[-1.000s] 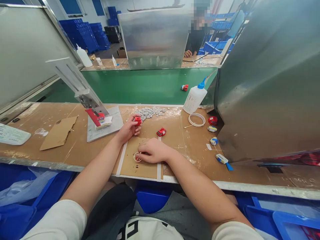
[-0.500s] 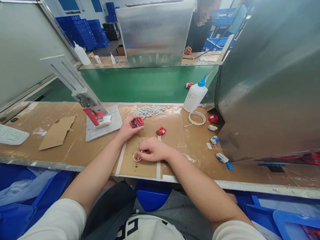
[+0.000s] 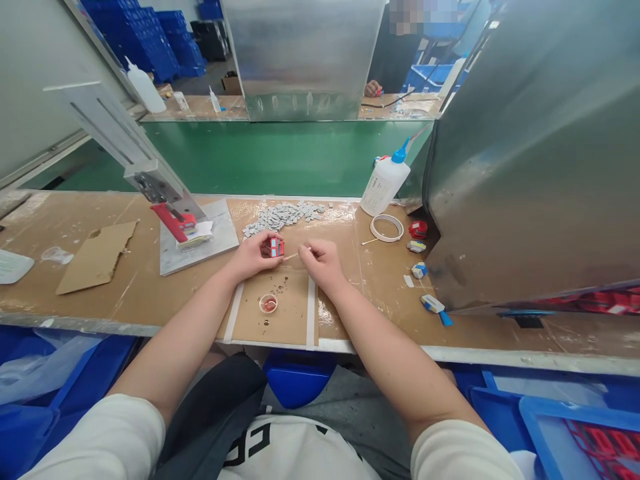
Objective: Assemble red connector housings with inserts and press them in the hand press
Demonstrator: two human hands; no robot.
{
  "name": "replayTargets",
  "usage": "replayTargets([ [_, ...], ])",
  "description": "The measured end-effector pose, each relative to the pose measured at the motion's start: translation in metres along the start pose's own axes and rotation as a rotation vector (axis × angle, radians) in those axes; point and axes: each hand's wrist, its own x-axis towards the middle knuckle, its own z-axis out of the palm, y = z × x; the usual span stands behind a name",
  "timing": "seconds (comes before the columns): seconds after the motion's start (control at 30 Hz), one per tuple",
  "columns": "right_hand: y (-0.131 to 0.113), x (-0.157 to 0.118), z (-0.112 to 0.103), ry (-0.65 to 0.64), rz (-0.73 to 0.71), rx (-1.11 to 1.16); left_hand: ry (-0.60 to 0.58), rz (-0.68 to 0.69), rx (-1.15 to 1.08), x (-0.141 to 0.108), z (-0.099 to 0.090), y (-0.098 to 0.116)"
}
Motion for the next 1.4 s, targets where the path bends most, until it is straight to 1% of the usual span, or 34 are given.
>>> replayTargets([
  [0.03, 0.002, 0.001, 0.000, 0.045, 0.030, -0.023, -0.011, 0.009, 0.007, 0.000, 0.000, 0.000],
  [0.1, 0.005, 0.004, 0.001, 0.063, 0.064, -0.064, -0.028, 0.021, 0.023, 0.000, 0.000, 0.001],
  [0.23, 0.007, 0.008, 0.003, 0.030, 0.041, -0.141, -0.054, 0.012, 0.067, 0.000, -0.001, 0.002],
  [0.43, 0.010, 0.009, 0.005, -0.026, 0.015, -0.258, -0.053, -0.004, 0.113, 0.000, -0.001, 0.004],
  [0.6, 0.011, 0.008, 0.007, -0.034, 0.019, -0.325, -0.047, 0.012, 0.128, 0.000, -0.001, 0.005],
  [0.77, 0.011, 0.007, 0.008, -0.065, 0.033, -0.342, -0.048, 0.006, 0.111, -0.001, -0.001, 0.007],
  [0.83, 0.009, 0.007, 0.006, -0.057, 0.027, -0.324, -0.051, -0.001, 0.093, -0.001, 0.000, 0.007],
  [0.93, 0.002, 0.007, 0.002, -0.015, -0.049, -0.213, -0.059, -0.006, 0.055, 0.000, 0.000, 0.004],
  [0.97, -0.002, 0.006, 0.000, -0.041, -0.097, -0.153, -0.060, -0.002, 0.040, 0.001, 0.000, 0.003],
  [1.0, -0.005, 0.004, -0.001, -0.111, -0.149, -0.091, -0.058, 0.005, 0.025, 0.001, 0.000, 0.001],
  [1.03, -0.009, 0.002, -0.002, -0.221, -0.201, -0.038, -0.051, 0.013, 0.010, 0.002, 0.000, 0.000],
  [1.1, -0.017, -0.004, 0.000, -0.489, -0.280, -0.001, -0.028, 0.023, -0.009, 0.004, 0.000, -0.002],
  [1.13, -0.020, -0.007, 0.003, -0.606, -0.303, -0.030, -0.014, 0.025, -0.011, 0.004, -0.001, -0.003],
  [1.17, -0.022, -0.010, 0.005, -0.694, -0.317, -0.086, 0.002, 0.024, -0.008, 0.005, -0.001, -0.004],
  [1.2, -0.023, -0.013, 0.008, -0.755, -0.323, -0.157, 0.016, 0.023, -0.004, 0.006, -0.001, -0.005],
  [1.27, -0.023, -0.014, 0.011, -0.806, -0.305, -0.280, 0.052, 0.027, 0.016, 0.008, -0.001, -0.006],
  [1.3, -0.022, -0.011, 0.012, -0.788, -0.274, -0.319, 0.081, 0.039, 0.044, 0.009, -0.001, -0.007],
  [1.33, -0.019, -0.005, 0.012, -0.728, -0.225, -0.352, 0.115, 0.057, 0.089, 0.009, -0.001, -0.008],
  [1.37, -0.016, 0.003, 0.011, -0.627, -0.160, -0.387, 0.153, 0.079, 0.146, 0.010, -0.002, -0.008],
  [1.4, -0.013, 0.015, 0.011, -0.500, -0.081, -0.432, 0.193, 0.100, 0.206, 0.010, -0.002, -0.008],
])
